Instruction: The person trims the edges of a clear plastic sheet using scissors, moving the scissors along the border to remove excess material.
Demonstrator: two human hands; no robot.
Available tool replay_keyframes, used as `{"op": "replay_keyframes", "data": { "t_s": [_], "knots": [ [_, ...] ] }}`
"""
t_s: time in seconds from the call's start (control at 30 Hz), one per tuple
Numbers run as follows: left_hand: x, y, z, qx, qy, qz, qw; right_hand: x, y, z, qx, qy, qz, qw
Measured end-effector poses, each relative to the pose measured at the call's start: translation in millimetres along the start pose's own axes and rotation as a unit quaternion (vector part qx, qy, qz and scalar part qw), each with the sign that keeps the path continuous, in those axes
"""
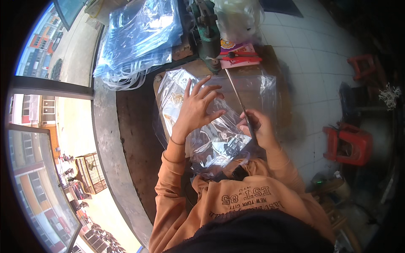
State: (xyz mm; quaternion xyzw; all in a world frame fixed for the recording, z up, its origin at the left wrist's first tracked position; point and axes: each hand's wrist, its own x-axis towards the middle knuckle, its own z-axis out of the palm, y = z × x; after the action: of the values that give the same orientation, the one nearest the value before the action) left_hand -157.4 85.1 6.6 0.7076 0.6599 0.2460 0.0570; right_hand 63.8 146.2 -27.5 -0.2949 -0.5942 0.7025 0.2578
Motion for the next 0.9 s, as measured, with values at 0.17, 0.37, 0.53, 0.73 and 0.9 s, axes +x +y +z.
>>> {"op": "replay_keyframes", "data": {
  "t_s": [0.17, 0.37, 0.53, 0.73, 0.9],
  "knots": [
    [23, 5, -66, -0.093, -0.034, 0.147, 0.984, -40, -60, -1, 0.137, -0.049, 0.061, 0.987],
    [37, 51, -92, -0.149, -0.042, 0.230, 0.961, -74, -106, -14, 0.219, -0.132, 0.149, 0.955],
    [54, 76, -84, -0.172, -0.002, 0.263, 0.949, -96, -129, -38, 0.153, -0.150, 0.166, 0.963],
    [44, 68, -79, -0.145, -0.005, 0.226, 0.963, -93, -114, -57, 0.014, -0.192, 0.172, 0.966],
    [51, 65, -72, -0.156, 0.003, 0.232, 0.960, -89, -117, -63, -0.028, -0.216, 0.142, 0.966]
  ]
}}
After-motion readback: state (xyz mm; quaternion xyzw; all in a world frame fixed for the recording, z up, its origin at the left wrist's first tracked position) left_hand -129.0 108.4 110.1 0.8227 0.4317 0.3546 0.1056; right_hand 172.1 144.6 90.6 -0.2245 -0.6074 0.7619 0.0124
